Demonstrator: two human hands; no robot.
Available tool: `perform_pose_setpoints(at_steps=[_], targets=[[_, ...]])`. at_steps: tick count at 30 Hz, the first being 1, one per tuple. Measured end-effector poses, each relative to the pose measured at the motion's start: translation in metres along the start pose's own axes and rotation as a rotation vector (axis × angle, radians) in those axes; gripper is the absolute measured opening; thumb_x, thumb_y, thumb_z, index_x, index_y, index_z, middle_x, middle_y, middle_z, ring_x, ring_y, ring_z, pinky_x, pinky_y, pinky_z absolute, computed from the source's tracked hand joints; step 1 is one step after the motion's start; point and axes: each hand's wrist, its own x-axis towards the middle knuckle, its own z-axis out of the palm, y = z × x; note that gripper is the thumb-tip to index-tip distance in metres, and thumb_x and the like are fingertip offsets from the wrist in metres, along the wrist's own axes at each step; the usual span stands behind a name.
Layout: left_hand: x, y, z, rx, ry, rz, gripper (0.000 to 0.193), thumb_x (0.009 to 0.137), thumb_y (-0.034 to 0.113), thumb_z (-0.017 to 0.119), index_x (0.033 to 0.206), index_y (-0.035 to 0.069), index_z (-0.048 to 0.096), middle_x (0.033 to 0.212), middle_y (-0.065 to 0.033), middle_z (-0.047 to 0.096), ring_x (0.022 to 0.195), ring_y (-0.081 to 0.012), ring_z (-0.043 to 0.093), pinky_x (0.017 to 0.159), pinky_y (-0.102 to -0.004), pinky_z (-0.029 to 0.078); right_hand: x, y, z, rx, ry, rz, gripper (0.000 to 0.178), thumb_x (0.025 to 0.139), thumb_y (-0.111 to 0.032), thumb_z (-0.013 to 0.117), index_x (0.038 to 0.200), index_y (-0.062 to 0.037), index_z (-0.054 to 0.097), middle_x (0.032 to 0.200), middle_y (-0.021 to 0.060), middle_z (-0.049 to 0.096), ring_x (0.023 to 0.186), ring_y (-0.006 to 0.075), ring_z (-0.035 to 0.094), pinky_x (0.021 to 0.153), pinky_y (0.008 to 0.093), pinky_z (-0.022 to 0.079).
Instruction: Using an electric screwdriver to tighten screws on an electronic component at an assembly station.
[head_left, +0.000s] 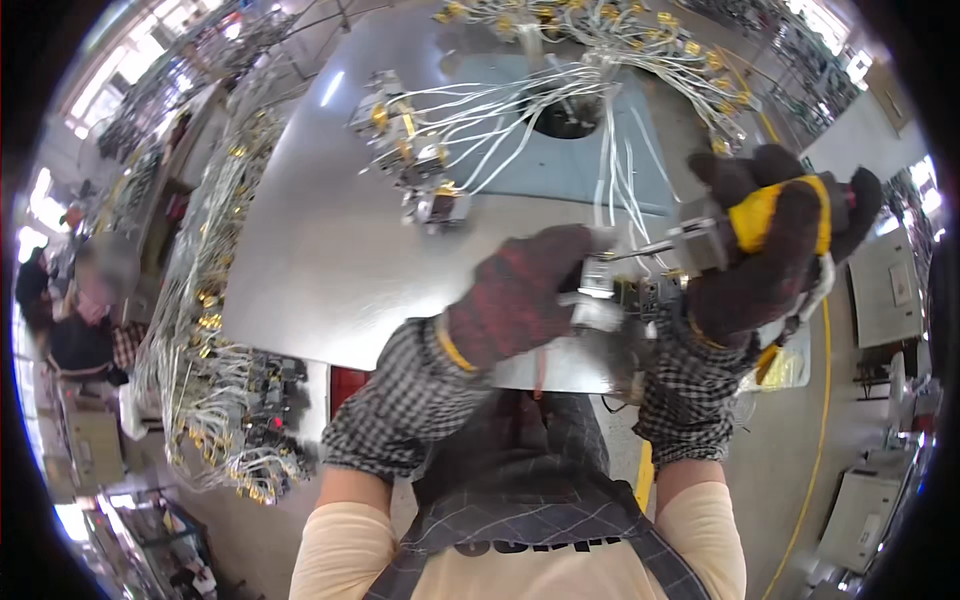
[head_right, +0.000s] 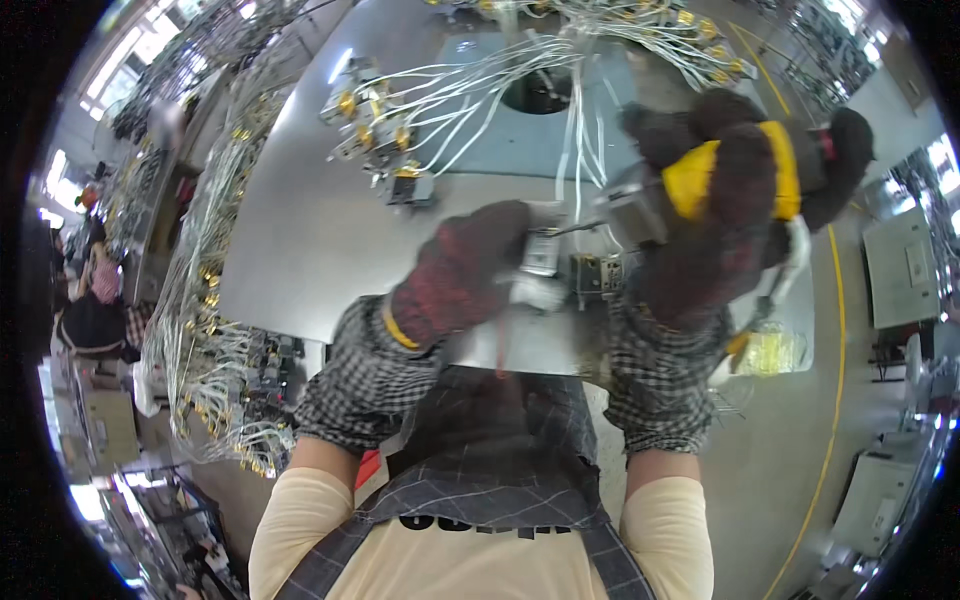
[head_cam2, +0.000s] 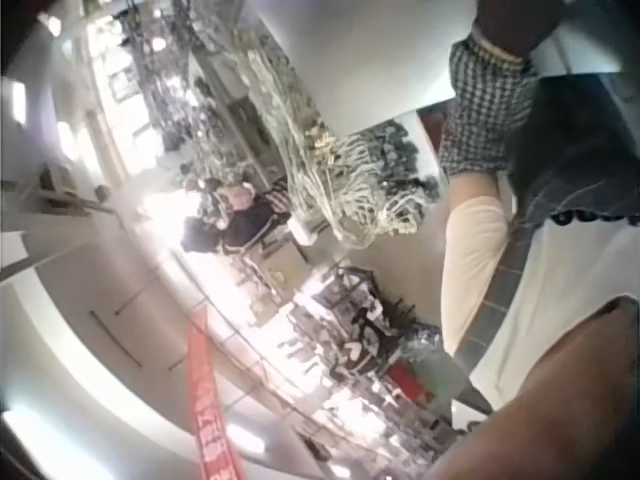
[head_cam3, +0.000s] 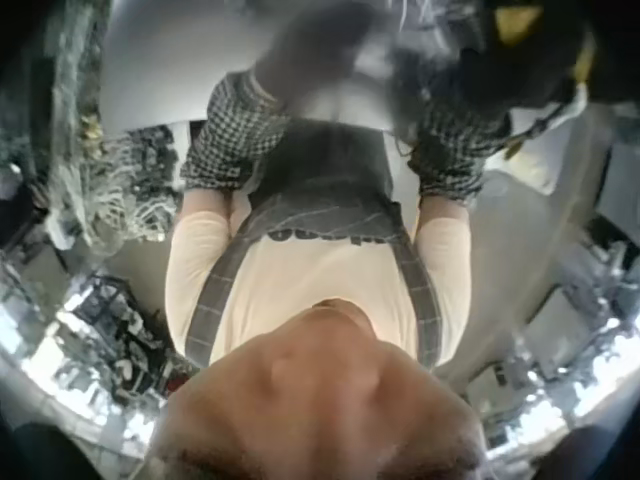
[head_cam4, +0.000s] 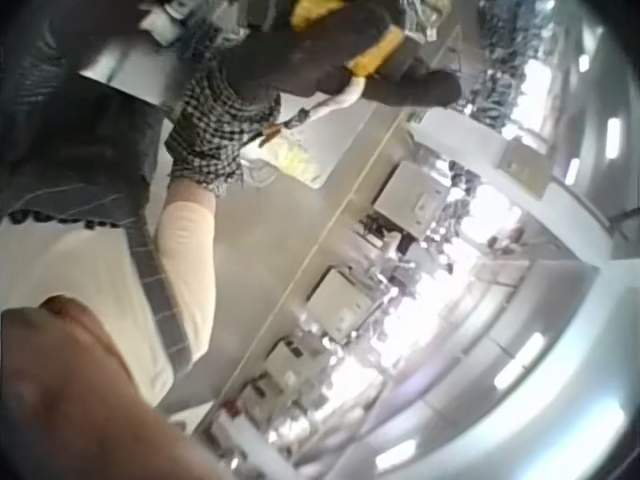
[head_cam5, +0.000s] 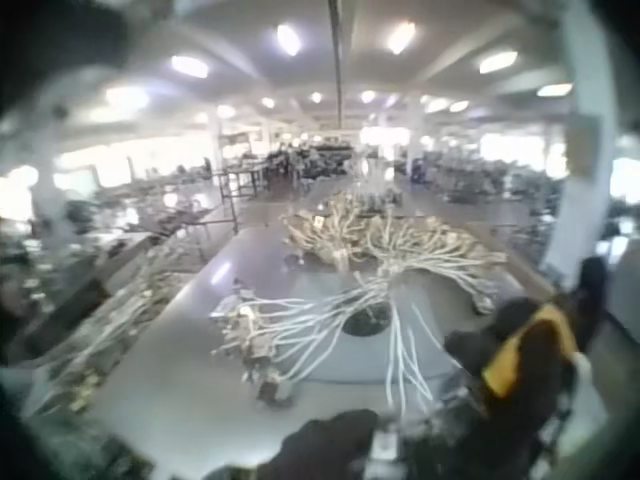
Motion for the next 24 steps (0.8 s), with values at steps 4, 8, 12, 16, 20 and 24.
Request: perform_pose_setpoints(at_steps=[4,8,12,16,20,24], targets=[[-0.003,-0.012,-0.012,-0.073,-0.145,-0.173,0.059,0.068,0.027,0.087,0.116,0.005,0.06,0.094,-0.0143,0.067,0.086,-0.0303,0.069,0.072,-0.0386,0.055,-0.005,-0.005,0.003,0.362,-0.266,-0.043,0.065,0.098,-0.02,0.051,0.15,-0.017,0.013,0.114,0.0325,0.06,0.077,0.0433,0.068,0.052,0.0408,0.059],[0.004,0.003,-0.016,0.152,-0.202,-0.139,0.057,0.069,0.024,0.085,0.116,0.004,0.059,0.095,-0.0156,0.067,0.086,-0.0311,0.069,0.074,-0.0385,0.056,-0.021,-0.003,-0.012,0.613,-0.165,0.312,0.066,0.096,-0.02,0.057,0.149,-0.0204,0.018,0.113,0.0318,0.06,0.08,0.0454,0.068,0.058,0.0467,0.062],[0.002,-0.002,-0.018,0.1,-0.211,-0.21,0.062,0.073,0.046,0.079,0.118,0.008,0.06,0.1,-0.0156,0.068,0.09,-0.0333,0.067,0.078,-0.0417,0.053,-0.019,-0.011,-0.001,0.703,-0.056,0.362,0.07,0.092,-0.016,0.065,0.148,-0.0209,0.022,0.109,0.026,0.063,0.079,0.0407,0.069,0.059,0.0473,0.061],[0.004,-0.001,-0.022,0.096,-0.249,-0.225,0.062,0.073,0.047,0.078,0.118,0.008,0.06,0.098,-0.0155,0.068,0.089,-0.0337,0.068,0.077,-0.042,0.053,-0.019,-0.042,0.012,0.265,-0.104,0.319,0.074,0.089,-0.014,0.069,0.148,-0.0214,0.023,0.106,0.0237,0.064,0.078,0.0375,0.07,0.063,0.0502,0.061],[0.005,-0.004,-0.022,0.11,-0.212,-0.217,0.059,0.071,0.036,0.082,0.116,0.005,0.06,0.097,-0.0158,0.068,0.089,-0.0315,0.069,0.076,-0.0392,0.055,-0.019,-0.032,0.013,0.372,-0.133,0.254,0.073,0.09,-0.015,0.068,0.147,-0.0229,0.023,0.109,0.0236,0.064,0.077,0.0365,0.069,0.064,0.0499,0.061],[0.001,-0.009,-0.022,0.092,-0.185,-0.198,0.06,0.068,0.031,0.086,0.114,0.002,0.06,0.096,-0.0157,0.068,0.088,-0.0294,0.07,0.076,-0.0376,0.056,-0.025,-0.029,0.013,0.521,-0.113,0.255,0.072,0.091,-0.015,0.067,0.147,-0.0247,0.023,0.11,0.0228,0.063,0.077,0.0356,0.069,0.065,0.05,0.06]])
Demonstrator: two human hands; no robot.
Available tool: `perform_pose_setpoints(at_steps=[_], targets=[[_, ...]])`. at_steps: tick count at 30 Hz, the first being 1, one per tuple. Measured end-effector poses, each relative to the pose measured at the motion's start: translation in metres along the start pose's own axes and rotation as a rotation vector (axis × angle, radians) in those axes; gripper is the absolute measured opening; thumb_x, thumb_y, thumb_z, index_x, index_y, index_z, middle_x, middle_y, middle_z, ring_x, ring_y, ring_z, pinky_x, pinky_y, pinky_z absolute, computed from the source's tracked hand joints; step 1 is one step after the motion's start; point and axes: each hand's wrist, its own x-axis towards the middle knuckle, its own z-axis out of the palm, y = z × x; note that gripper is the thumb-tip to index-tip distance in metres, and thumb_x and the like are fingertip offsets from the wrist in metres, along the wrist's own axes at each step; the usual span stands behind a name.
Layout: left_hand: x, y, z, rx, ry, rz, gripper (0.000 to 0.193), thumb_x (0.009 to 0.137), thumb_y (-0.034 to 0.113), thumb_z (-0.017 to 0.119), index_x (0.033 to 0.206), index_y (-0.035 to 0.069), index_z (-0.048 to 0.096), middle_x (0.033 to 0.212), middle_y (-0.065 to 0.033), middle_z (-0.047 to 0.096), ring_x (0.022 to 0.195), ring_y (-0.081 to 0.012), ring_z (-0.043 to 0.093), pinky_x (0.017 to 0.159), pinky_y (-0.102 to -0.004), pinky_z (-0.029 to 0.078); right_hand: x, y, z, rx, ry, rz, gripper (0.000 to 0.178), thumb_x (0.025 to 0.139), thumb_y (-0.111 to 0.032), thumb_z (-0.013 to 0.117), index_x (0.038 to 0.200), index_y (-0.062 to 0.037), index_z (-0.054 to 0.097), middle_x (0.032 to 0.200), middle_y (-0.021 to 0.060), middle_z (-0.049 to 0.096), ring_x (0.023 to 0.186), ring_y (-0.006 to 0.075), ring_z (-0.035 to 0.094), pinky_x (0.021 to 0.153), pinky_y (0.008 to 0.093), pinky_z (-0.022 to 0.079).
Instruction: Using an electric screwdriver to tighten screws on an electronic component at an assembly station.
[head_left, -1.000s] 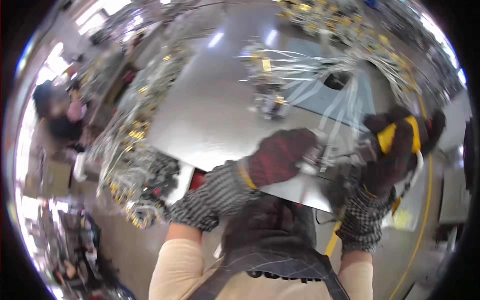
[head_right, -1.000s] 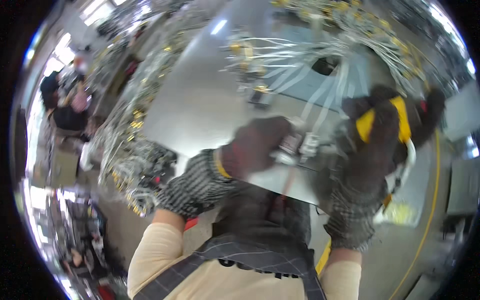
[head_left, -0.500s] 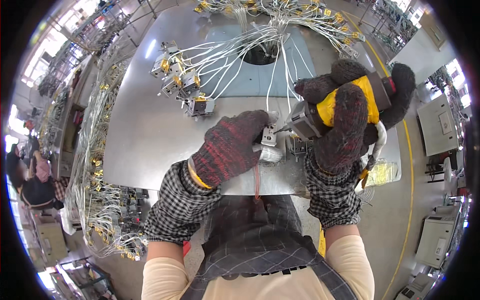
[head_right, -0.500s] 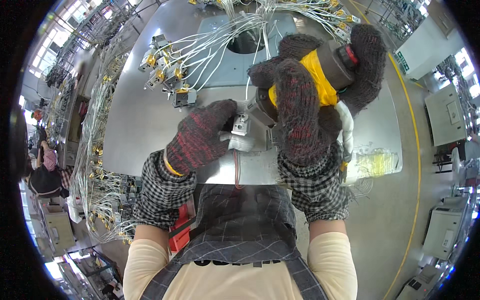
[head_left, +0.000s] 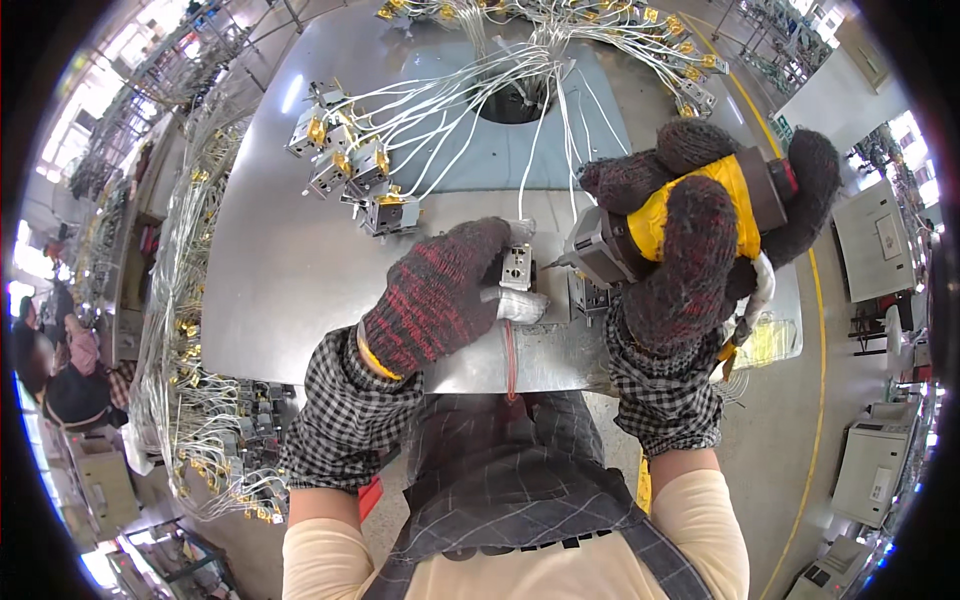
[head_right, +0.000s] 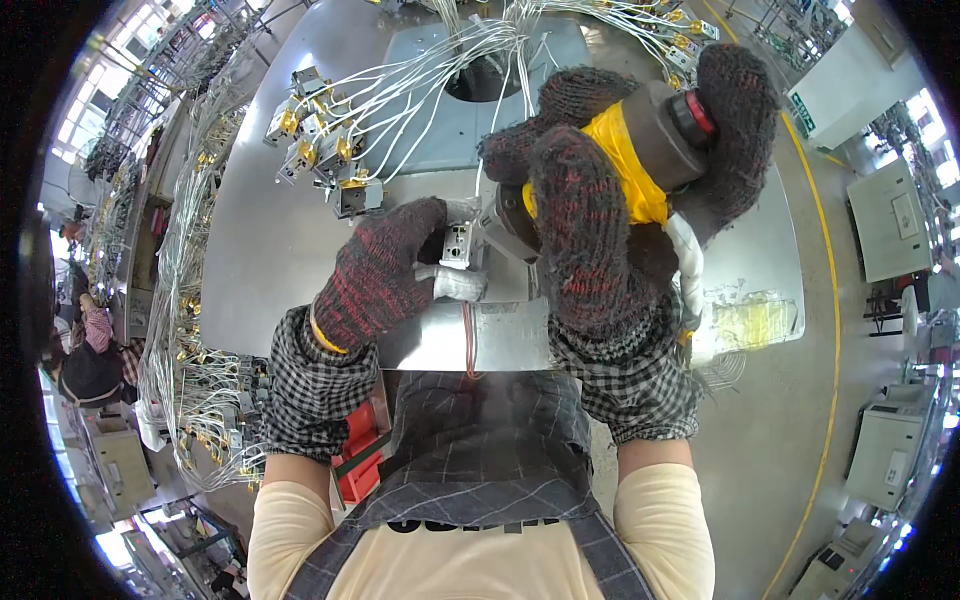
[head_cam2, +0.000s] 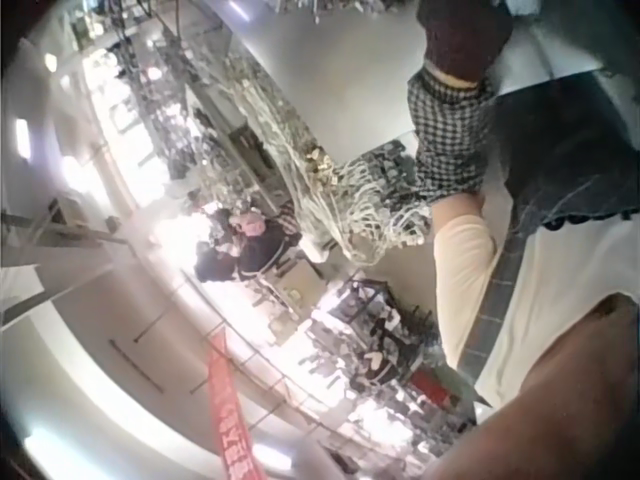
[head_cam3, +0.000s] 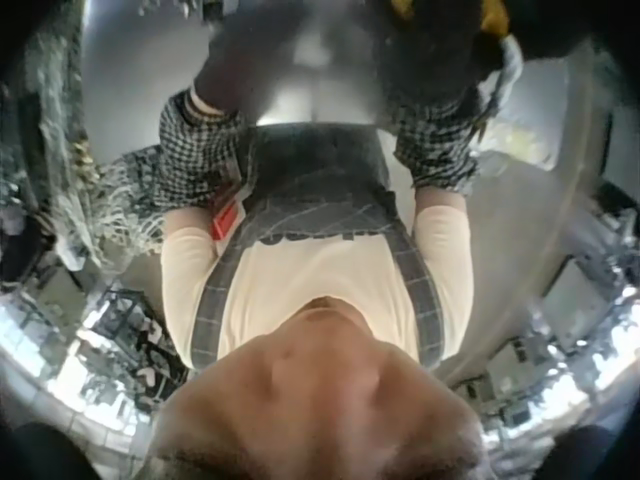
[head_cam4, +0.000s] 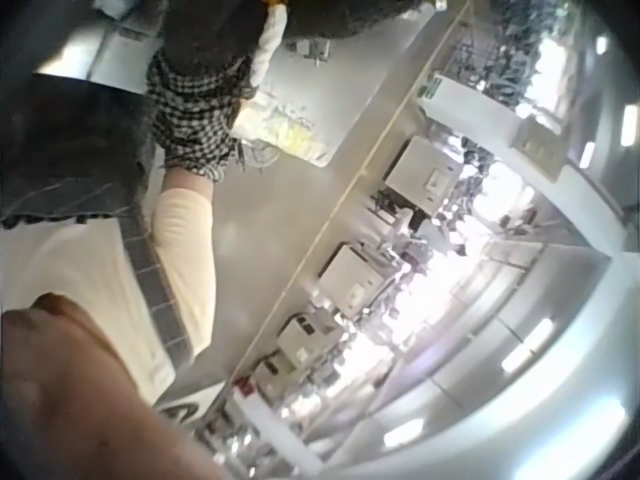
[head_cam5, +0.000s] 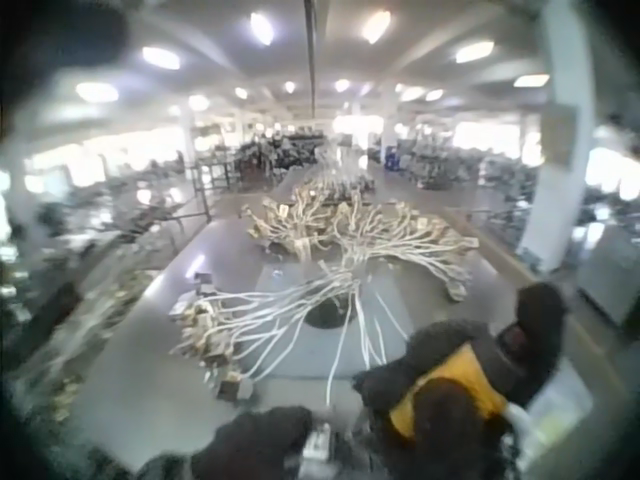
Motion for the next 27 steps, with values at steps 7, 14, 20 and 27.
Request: perform_pose_setpoints(at_steps=[7,14,20,27], targets=[[0.003,0.005,0.006,0.041,-0.009,0.035,0.058,0.07,0.031,0.085,0.116,0.004,0.059,0.094,-0.0151,0.068,0.087,-0.0293,0.07,0.075,-0.038,0.055,-0.003,-0.006,-0.009,0.411,0.254,0.33,0.073,0.091,-0.016,0.067,0.148,-0.0245,0.022,0.107,0.019,0.064,0.077,0.0301,0.068,0.067,0.0478,0.06],[0.004,0.008,0.004,-0.009,-0.033,-0.062,0.067,0.07,0.046,0.081,0.122,0.01,0.059,0.094,-0.0145,0.069,0.088,-0.033,0.068,0.076,-0.0415,0.054,0.002,-0.005,-0.012,-0.446,-0.231,-0.079,0.074,0.09,-0.009,0.066,0.148,-0.0225,0.022,0.109,0.0187,0.064,0.085,0.0272,0.068,0.073,0.0476,0.061],[0.013,-0.029,-0.037,0.465,0.623,0.349,0.08,0.072,0.048,0.079,0.134,0.004,0.052,0.131,-0.0259,0.051,0.122,-0.0412,0.051,0.098,-0.048,0.045,0.007,-0.006,-0.018,-0.771,-0.409,-0.225,0.077,0.088,-0.004,0.068,0.147,-0.0216,0.023,0.108,0.018,0.064,0.089,0.0267,0.068,0.075,0.0478,0.061],[-0.005,-0.051,-0.052,0.486,0.271,-0.079,0.038,0.08,0.007,0.068,0.118,0.01,0.061,0.119,-0.0165,0.059,0.1,-0.0336,0.065,0.082,-0.043,0.054,0.002,0.004,-0.008,-0.513,-0.271,-0.098,0.075,0.088,-0.003,0.068,0.147,-0.0209,0.025,0.107,0.0197,0.064,0.086,0.029,0.069,0.074,0.0478,0.062]])
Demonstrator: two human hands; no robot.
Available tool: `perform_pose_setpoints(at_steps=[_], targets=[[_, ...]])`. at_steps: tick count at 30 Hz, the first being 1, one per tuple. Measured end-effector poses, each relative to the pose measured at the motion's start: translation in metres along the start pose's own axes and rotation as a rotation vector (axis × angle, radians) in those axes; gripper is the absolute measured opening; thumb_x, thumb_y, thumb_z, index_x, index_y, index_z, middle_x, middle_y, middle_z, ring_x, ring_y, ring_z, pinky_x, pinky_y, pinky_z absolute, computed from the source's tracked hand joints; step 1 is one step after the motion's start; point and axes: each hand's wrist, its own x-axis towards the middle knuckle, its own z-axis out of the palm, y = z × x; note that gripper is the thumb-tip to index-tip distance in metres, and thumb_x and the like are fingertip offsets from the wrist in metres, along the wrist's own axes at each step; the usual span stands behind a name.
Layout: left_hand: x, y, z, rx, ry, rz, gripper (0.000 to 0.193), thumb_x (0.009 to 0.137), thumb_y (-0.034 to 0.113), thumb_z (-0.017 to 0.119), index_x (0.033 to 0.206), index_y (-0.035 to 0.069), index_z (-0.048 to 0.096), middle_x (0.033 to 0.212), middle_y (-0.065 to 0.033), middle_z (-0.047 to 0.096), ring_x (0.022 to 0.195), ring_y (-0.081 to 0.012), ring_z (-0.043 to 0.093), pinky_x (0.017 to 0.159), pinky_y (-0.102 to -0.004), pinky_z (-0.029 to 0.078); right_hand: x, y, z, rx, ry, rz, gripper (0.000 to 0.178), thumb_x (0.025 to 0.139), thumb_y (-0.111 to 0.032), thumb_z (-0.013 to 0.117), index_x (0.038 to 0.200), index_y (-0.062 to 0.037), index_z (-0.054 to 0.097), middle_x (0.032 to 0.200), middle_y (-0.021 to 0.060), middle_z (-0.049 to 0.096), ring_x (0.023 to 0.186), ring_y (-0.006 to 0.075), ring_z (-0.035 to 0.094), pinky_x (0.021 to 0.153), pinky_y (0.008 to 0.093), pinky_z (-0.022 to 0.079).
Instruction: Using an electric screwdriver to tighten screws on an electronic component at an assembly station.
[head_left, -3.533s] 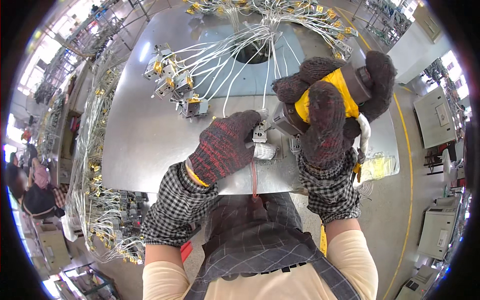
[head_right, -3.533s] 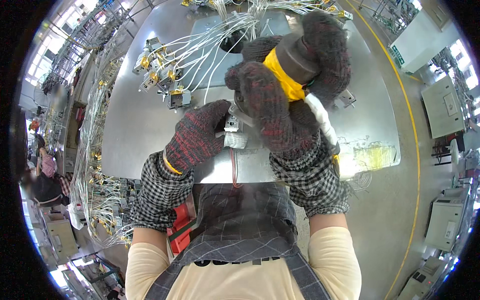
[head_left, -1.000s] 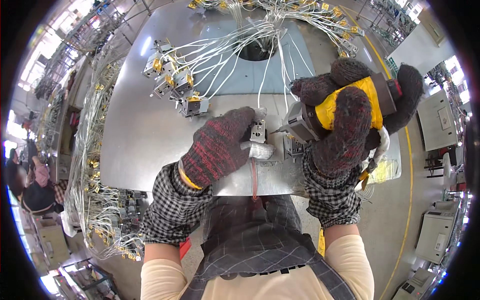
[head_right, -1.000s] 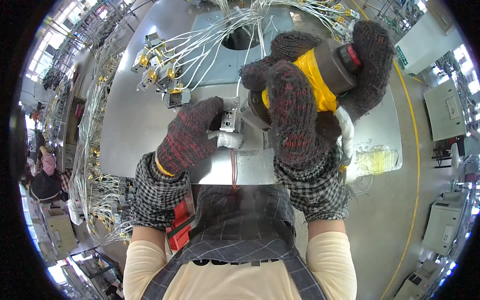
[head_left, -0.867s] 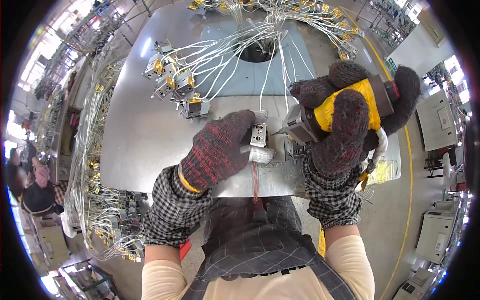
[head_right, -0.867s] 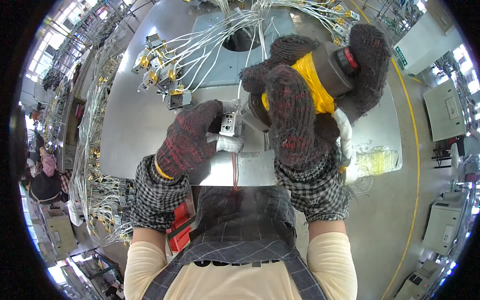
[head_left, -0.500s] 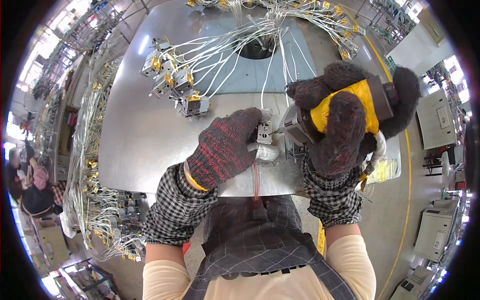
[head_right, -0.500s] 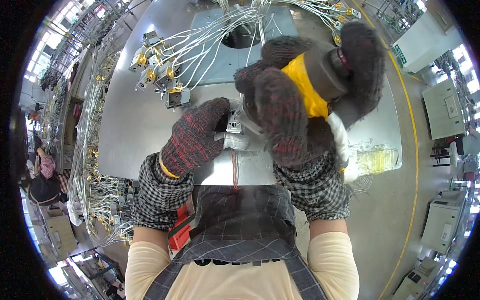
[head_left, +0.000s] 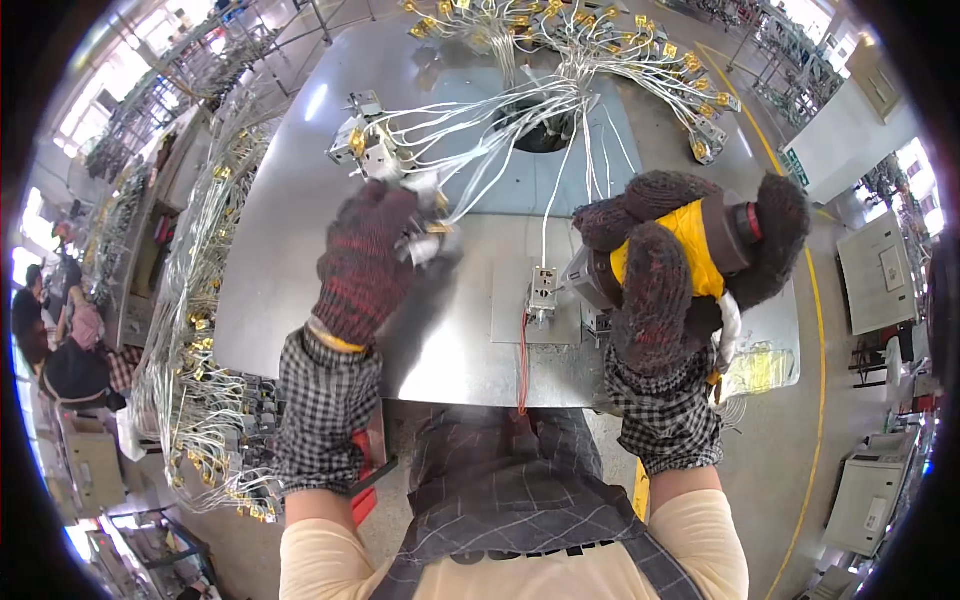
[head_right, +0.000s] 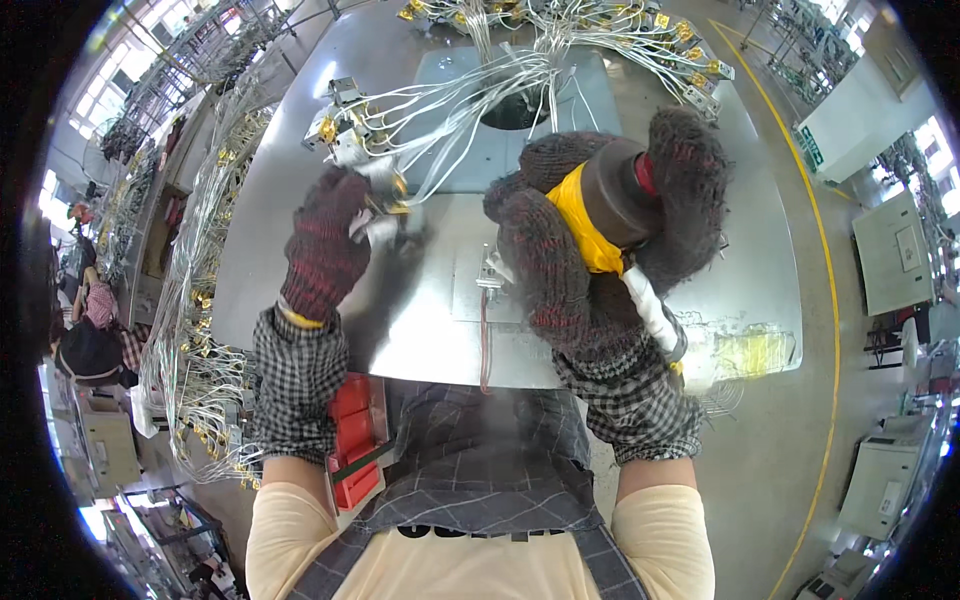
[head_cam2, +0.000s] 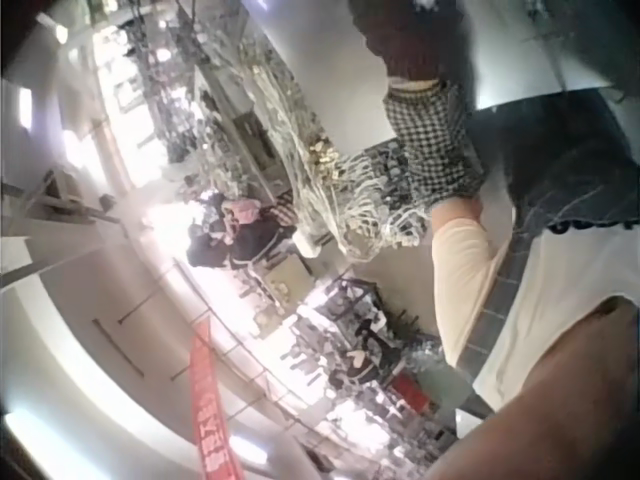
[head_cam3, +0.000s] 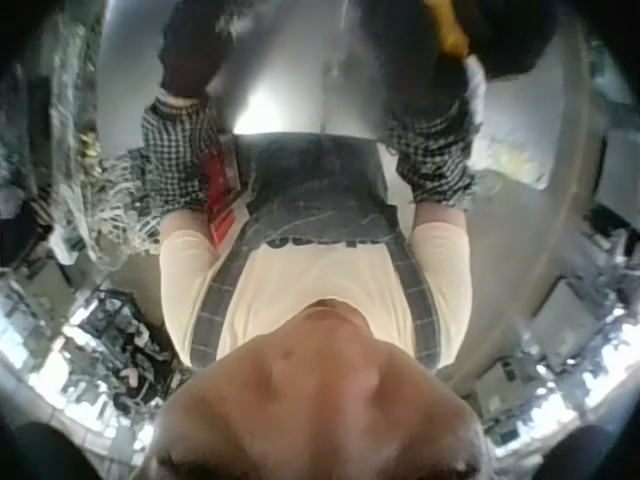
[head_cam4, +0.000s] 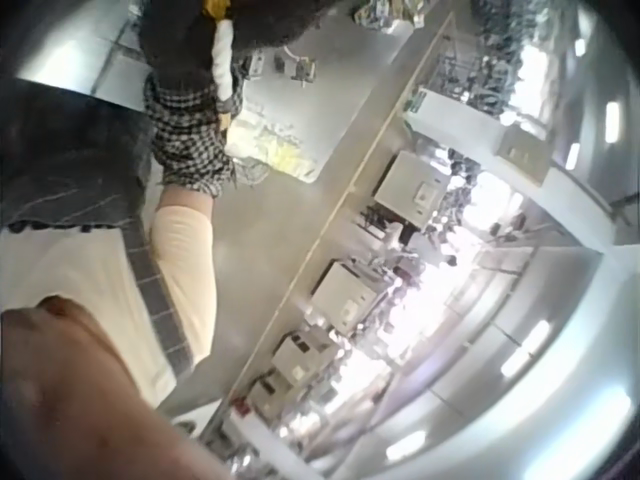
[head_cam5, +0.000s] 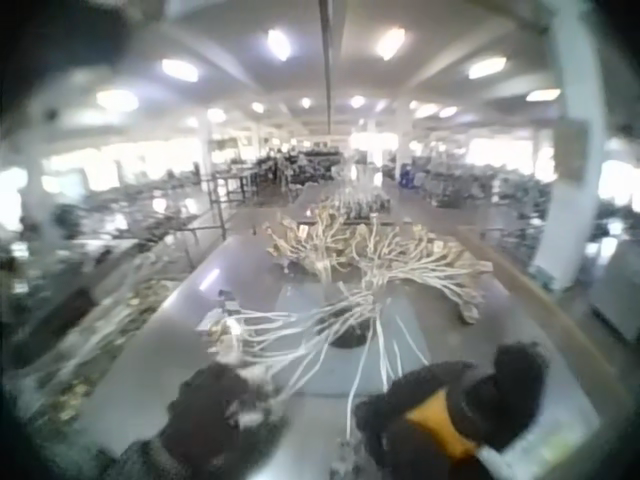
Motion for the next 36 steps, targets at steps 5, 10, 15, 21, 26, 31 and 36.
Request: perform_pose_setpoints(at_steps=[5,10,15,21,26,31,36], targets=[[-0.012,-0.005,-0.014,0.178,-0.052,0.154,0.056,0.082,0.021,0.072,0.134,0.019,0.054,0.122,-0.0124,0.062,0.088,-0.0346,0.067,0.068,-0.0389,0.055,0.002,-0.005,0.01,0.311,0.135,0.142,0.074,0.088,-0.002,0.067,0.147,-0.0203,0.026,0.106,0.0209,0.064,0.084,0.0307,0.069,0.072,0.0479,0.062],[0.001,0.032,-0.034,0.107,-0.011,0.2,0.06,0.082,0.019,0.071,0.137,0.016,0.049,0.099,-0.0105,0.069,0.074,-0.0224,0.067,0.066,-0.0333,0.052,0.001,-0.008,0.011,0.426,0.174,0.23,0.073,0.088,-0.001,0.067,0.146,-0.0198,0.027,0.106,0.0221,0.064,0.081,0.0324,0.07,0.071,0.0479,0.062],[-0.013,0.025,0.003,-0.731,-0.153,0.294,0.056,0.078,0.02,0.079,0.127,0.006,0.058,0.111,-0.0115,0.065,0.098,-0.0238,0.065,0.079,-0.0361,0.052,0.005,-0.012,0.017,0.253,0.124,0.137,0.073,0.088,-0.002,0.067,0.147,-0.0197,0.027,0.104,0.0246,0.064,0.079,0.0344,0.07,0.068,0.0489,0.062],[-0.023,0.035,0.007,-0.414,-0.249,0.197,0.056,0.073,0.021,0.08,0.124,0.008,0.06,0.096,-0.0126,0.068,0.079,-0.0304,0.068,0.07,-0.0393,0.054,0.011,-0.022,0.022,0.406,0.207,0.182,0.07,0.09,-0.006,0.064,0.147,-0.0172,0.026,0.101,0.025,0.064,0.075,0.033,0.07,0.065,0.0471,0.062],[-0.027,0.044,0.023,-0.593,-0.137,0.13,0.053,0.072,0.024,0.08,0.118,0.007,0.061,0.097,-0.0127,0.068,0.084,-0.0318,0.069,0.072,-0.0381,0.056,0.012,-0.001,0.008,0.606,0.264,0.153,0.065,0.092,-0.009,0.061,0.147,-0.0148,0.026,0.097,0.0244,0.065,0.07,0.031,0.069,0.063,0.0436,0.061],[-0.014,0.082,0.027,-0.525,-0.102,0.183,0.061,0.068,0.037,0.084,0.114,0.005,0.061,0.101,-0.0162,0.067,0.092,-0.0326,0.068,0.079,-0.0407,0.055,0.017,0.024,-0.016,0.427,0.219,-0.046,0.065,0.094,-0.017,0.058,0.146,-0.0113,0.02,0.093,0.0223,0.066,0.065,0.0297,0.069,0.059,0.0387,0.058],[-0.009,0.074,0.031,-0.416,-0.241,0.056,0.059,0.066,0.036,0.087,0.109,0.005,0.063,0.092,-0.0132,0.068,0.086,-0.0287,0.069,0.073,-0.0374,0.055,0.011,0.01,-0.006,0.386,0.208,0.025,0.067,0.094,-0.016,0.062,0.147,-0.0238,0.024,0.1,0.0251,0.065,0.07,0.0352,0.07,0.054,0.0457,0.06]])
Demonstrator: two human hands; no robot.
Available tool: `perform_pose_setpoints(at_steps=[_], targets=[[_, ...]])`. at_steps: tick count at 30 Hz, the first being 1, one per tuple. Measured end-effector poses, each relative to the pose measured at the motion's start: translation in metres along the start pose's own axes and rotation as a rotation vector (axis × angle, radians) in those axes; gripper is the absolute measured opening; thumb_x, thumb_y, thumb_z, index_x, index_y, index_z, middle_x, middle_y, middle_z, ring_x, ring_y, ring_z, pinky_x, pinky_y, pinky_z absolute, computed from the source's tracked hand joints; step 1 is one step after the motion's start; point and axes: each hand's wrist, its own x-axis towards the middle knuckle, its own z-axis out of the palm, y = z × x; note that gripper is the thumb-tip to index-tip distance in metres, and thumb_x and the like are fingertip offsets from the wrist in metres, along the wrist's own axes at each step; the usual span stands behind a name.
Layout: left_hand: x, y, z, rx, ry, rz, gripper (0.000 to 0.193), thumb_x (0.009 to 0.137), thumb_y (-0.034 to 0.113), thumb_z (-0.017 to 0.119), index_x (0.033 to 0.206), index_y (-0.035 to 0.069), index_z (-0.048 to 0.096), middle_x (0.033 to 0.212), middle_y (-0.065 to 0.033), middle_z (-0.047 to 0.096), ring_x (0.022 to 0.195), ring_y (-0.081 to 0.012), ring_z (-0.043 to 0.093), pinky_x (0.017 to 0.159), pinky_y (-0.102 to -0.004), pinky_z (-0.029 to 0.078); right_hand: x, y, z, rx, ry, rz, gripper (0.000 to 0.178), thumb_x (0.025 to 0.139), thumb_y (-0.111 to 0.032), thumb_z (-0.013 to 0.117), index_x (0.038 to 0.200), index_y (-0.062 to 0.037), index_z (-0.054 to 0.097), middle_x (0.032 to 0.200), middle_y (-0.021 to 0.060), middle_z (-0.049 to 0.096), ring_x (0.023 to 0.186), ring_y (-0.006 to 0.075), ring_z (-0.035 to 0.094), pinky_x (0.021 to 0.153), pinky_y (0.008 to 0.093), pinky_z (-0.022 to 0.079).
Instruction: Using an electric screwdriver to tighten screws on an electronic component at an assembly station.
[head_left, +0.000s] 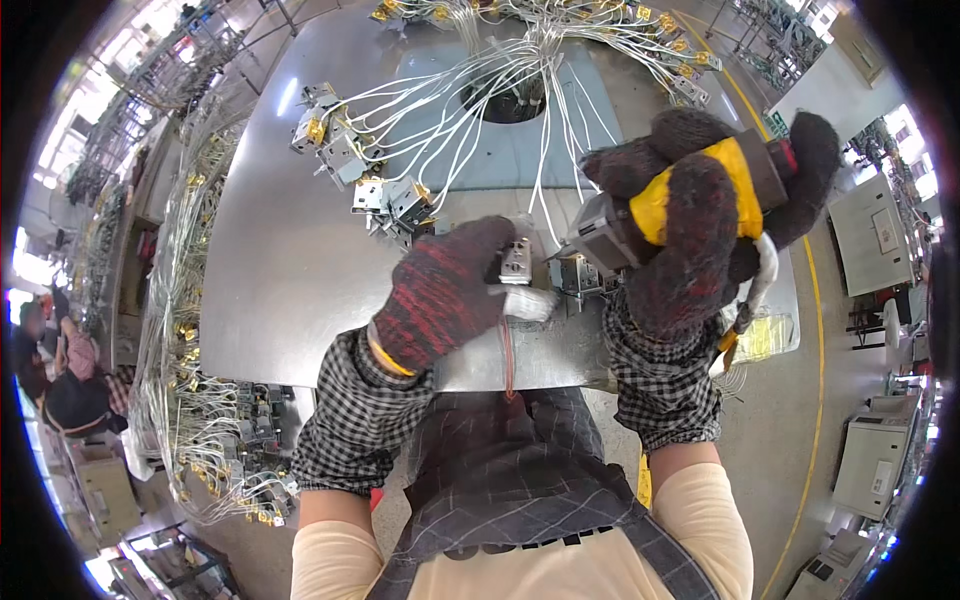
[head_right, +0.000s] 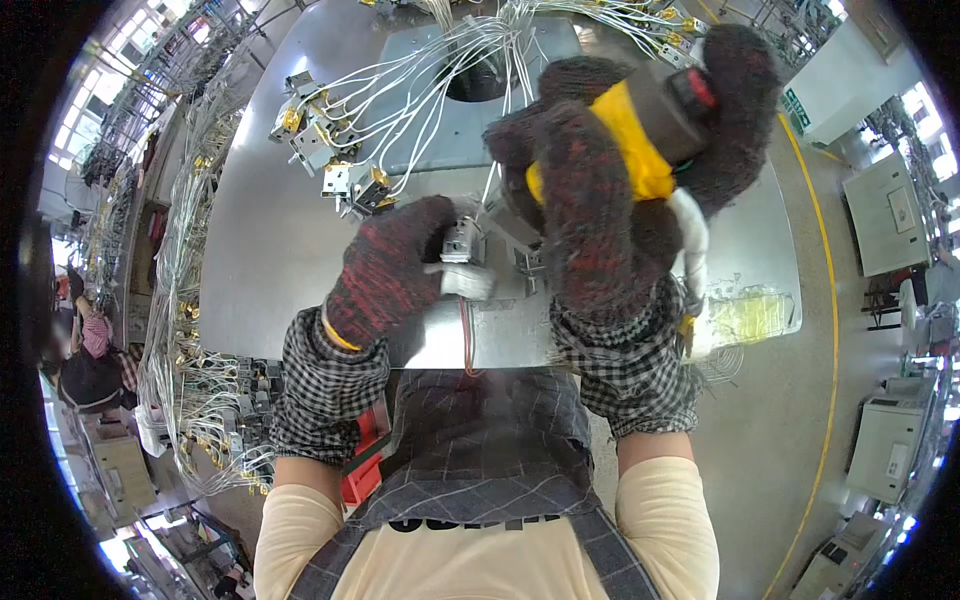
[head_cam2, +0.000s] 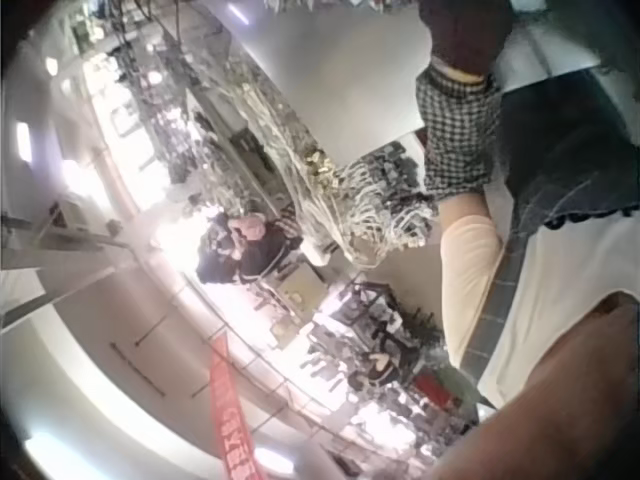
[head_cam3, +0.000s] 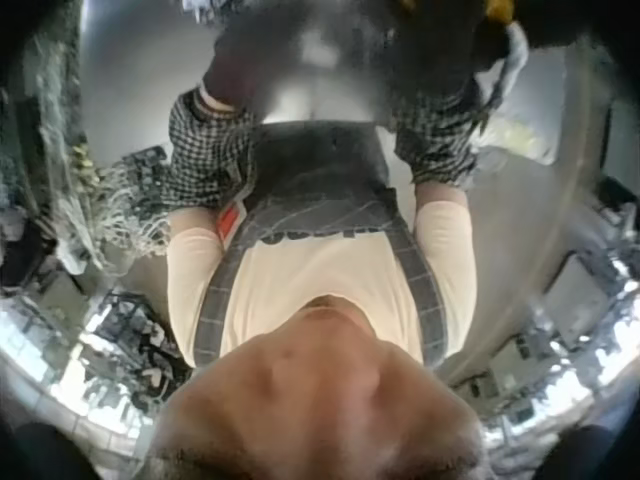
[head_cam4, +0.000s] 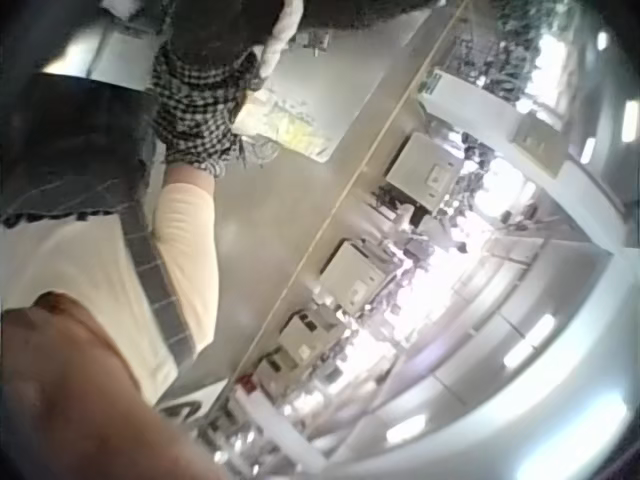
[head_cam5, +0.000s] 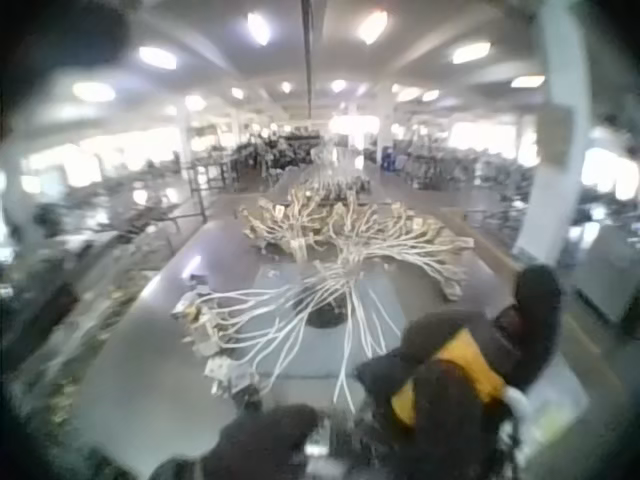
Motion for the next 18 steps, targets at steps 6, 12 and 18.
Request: perform_pose_setpoints(at_steps=[6,12,18], targets=[[0.004,0.009,-0.002,0.043,-0.156,-0.102,0.067,0.069,0.048,0.08,0.117,0.007,0.059,0.106,-0.0145,0.066,0.098,-0.0334,0.065,0.084,-0.043,0.052,-0.01,-0.01,0.036,0.091,0.171,0.103,0.067,0.094,-0.012,0.062,0.148,-0.0219,0.023,0.105,0.0263,0.063,0.077,0.037,0.069,0.063,0.0505,0.061],[-0.005,-0.008,-0.032,0.293,0.144,0.356,0.083,0.066,0.032,0.081,0.14,0.016,0.047,0.13,-0.0103,0.057,0.114,-0.0305,0.055,0.091,-0.0441,0.047,-0.013,-0.011,0.028,0.126,0.113,0.146,0.062,0.096,-0.016,0.057,0.148,-0.0199,0.024,0.11,0.0279,0.061,0.085,0.0384,0.068,0.07,0.0541,0.06],[0.009,-0.059,-0.067,0.817,0.045,0.376,0.055,0.074,0.011,0.068,0.128,0.018,0.059,0.117,-0.0082,0.064,0.096,-0.0268,0.063,0.08,-0.0386,0.051,-0.014,-0.015,0.018,0.714,0.16,0.492,0.057,0.099,-0.019,0.053,0.148,-0.0177,0.024,0.114,0.029,0.06,0.091,0.0399,0.067,0.075,0.057,0.059]])
